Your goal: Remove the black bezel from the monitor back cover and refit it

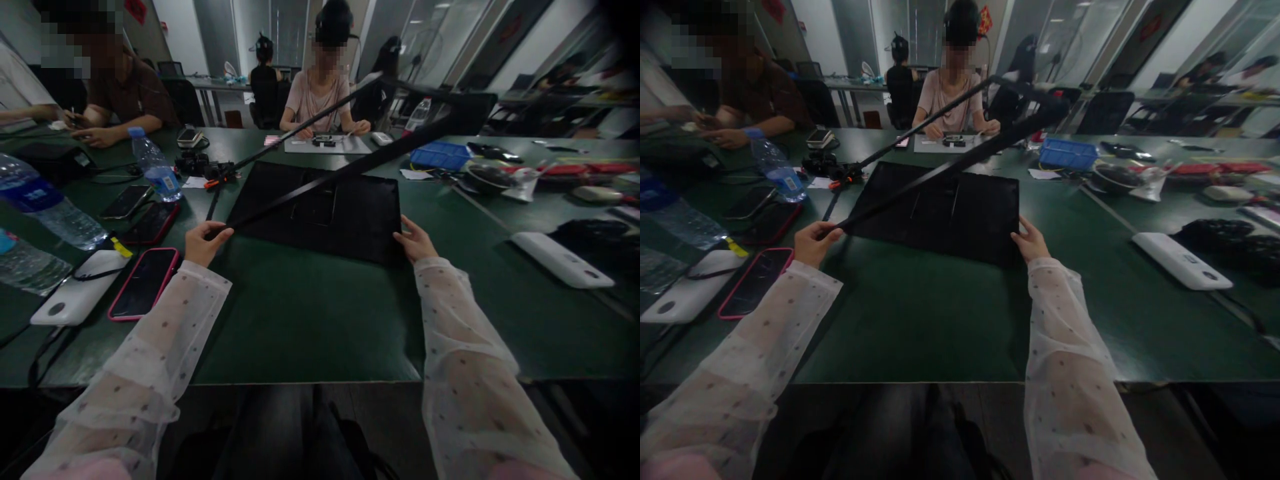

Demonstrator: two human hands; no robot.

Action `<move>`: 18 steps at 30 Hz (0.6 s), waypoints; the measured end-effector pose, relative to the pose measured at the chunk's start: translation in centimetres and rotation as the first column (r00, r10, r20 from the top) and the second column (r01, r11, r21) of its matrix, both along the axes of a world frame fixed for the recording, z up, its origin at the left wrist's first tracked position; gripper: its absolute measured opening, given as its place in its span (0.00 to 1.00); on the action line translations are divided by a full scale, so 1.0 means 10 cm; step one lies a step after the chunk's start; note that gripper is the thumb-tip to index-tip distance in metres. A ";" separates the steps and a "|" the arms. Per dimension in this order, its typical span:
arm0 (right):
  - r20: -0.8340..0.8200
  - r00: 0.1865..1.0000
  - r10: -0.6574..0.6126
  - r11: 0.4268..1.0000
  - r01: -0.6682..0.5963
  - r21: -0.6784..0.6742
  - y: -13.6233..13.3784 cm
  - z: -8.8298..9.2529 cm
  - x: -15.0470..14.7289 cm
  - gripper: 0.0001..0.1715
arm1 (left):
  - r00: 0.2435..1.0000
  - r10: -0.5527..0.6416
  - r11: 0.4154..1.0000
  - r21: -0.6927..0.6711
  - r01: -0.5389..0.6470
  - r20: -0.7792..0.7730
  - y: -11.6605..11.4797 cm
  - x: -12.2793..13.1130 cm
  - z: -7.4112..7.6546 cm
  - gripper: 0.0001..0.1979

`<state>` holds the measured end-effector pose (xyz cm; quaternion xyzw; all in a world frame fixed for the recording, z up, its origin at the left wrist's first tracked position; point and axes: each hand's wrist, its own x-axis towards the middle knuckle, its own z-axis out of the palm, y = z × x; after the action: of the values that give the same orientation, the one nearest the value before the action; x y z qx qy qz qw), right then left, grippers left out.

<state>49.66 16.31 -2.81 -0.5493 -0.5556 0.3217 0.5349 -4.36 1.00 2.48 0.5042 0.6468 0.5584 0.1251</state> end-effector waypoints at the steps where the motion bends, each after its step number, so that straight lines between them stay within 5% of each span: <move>1: -0.001 0.999 -0.035 0.999 0.035 0.021 0.04 -0.02 0.02 0.33 | 0.999 -0.008 1.000 -0.011 0.008 -0.042 -0.01 0.01 0.01 0.15; 5: -0.138 0.976 -0.170 0.981 0.181 0.064 0.04 0.13 0.07 0.25 | 0.979 -0.029 1.000 -0.018 0.026 -0.202 -0.05 0.04 0.03 0.14; 10: -0.379 0.894 0.239 0.960 -0.275 -0.045 -0.27 0.49 -0.15 0.39 | 0.918 -0.072 0.997 -0.012 0.074 -0.390 -0.08 0.07 -0.01 0.15; 13: -0.250 0.945 0.212 0.975 -0.222 -0.014 -0.30 0.48 -0.24 0.33 | 0.885 -0.087 0.996 -0.042 0.077 -0.457 -0.09 0.06 -0.02 0.15; 16: 0.070 0.995 0.069 0.996 -0.073 0.043 -0.20 0.30 -0.19 0.29 | 0.858 -0.132 0.989 -0.130 0.078 -0.496 -0.10 0.04 -0.04 0.14; 18: 0.315 0.948 -0.041 0.997 0.017 0.080 -0.15 0.16 -0.12 0.27 | 0.841 -0.163 0.980 -0.185 0.076 -0.515 -0.09 0.02 -0.05 0.14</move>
<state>48.45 14.82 -1.18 -0.5808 -0.6378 0.2003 0.4644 -4.21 0.08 1.99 0.6661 0.6652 0.3369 0.0167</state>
